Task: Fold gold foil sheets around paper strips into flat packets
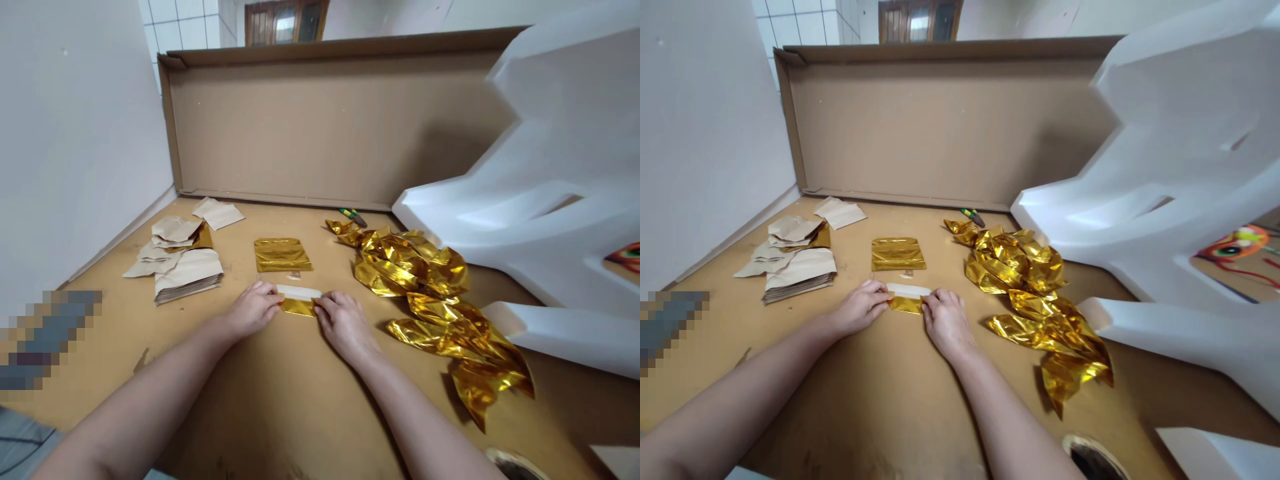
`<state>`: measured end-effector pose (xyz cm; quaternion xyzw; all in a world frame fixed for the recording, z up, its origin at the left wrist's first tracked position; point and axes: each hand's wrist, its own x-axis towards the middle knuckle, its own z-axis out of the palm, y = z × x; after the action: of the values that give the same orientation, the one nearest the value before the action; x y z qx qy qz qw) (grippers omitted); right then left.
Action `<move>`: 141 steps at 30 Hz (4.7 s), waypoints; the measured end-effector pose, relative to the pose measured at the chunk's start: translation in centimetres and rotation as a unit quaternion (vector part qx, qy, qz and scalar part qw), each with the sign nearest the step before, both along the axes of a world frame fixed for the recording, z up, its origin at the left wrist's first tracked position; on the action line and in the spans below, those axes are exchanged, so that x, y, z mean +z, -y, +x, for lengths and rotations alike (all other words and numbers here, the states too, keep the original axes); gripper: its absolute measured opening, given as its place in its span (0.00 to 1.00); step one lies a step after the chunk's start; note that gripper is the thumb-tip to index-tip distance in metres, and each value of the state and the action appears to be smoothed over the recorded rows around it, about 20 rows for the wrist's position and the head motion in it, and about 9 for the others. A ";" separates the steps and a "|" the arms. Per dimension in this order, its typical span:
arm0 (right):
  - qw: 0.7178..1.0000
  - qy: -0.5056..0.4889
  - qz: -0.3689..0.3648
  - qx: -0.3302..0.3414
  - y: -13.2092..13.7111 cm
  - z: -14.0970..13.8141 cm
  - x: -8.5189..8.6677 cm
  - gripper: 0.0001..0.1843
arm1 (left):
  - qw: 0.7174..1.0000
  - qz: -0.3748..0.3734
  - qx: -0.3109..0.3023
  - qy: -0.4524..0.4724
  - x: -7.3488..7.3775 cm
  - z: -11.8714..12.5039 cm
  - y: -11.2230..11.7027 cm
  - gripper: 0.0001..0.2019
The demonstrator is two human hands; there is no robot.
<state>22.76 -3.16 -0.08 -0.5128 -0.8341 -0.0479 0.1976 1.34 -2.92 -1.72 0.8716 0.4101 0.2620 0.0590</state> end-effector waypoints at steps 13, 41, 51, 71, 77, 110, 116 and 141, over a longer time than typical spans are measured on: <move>0.999 -0.012 -0.038 -0.021 -0.3 -0.3 0.5 0.12 | 0.986 -0.093 0.085 0.108 0.3 0.9 -2.1 0.04; 0.990 -0.067 -0.099 -0.070 -2.0 -0.4 1.1 0.19 | 0.969 -0.119 0.185 0.112 0.4 1.1 -2.9 0.12; 0.986 -0.086 -0.119 -0.083 -2.3 -0.5 1.0 0.14 | 0.964 -0.144 0.185 0.123 1.0 1.2 -2.8 0.12; 0.992 -0.105 -0.072 -0.024 -1.5 -0.4 0.2 0.07 | 0.982 -0.087 0.131 0.105 0.6 1.0 -2.2 0.06; 0.998 -0.030 -0.048 0.006 -0.7 -0.1 0.9 0.11 | 0.993 -0.049 0.094 0.046 0.8 0.8 -1.9 0.07; 0.979 0.042 -0.146 0.136 1.6 -2.9 -0.1 0.41 | 0.993 -0.025 -0.040 -0.106 2.0 2.1 0.2 0.17; 0.975 0.090 -0.181 0.095 1.8 -2.9 0.7 0.45 | 0.996 -0.026 -0.032 -0.075 1.6 1.2 -0.3 0.13; 0.980 0.118 -0.157 0.011 1.1 -0.5 0.9 0.42 | 0.997 -0.015 -0.017 -0.080 1.8 1.0 0.0 0.07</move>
<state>22.22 -4.27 0.87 -0.5192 -0.8542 0.0251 0.0152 2.36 -2.92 0.12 0.8955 0.4027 0.1847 0.0436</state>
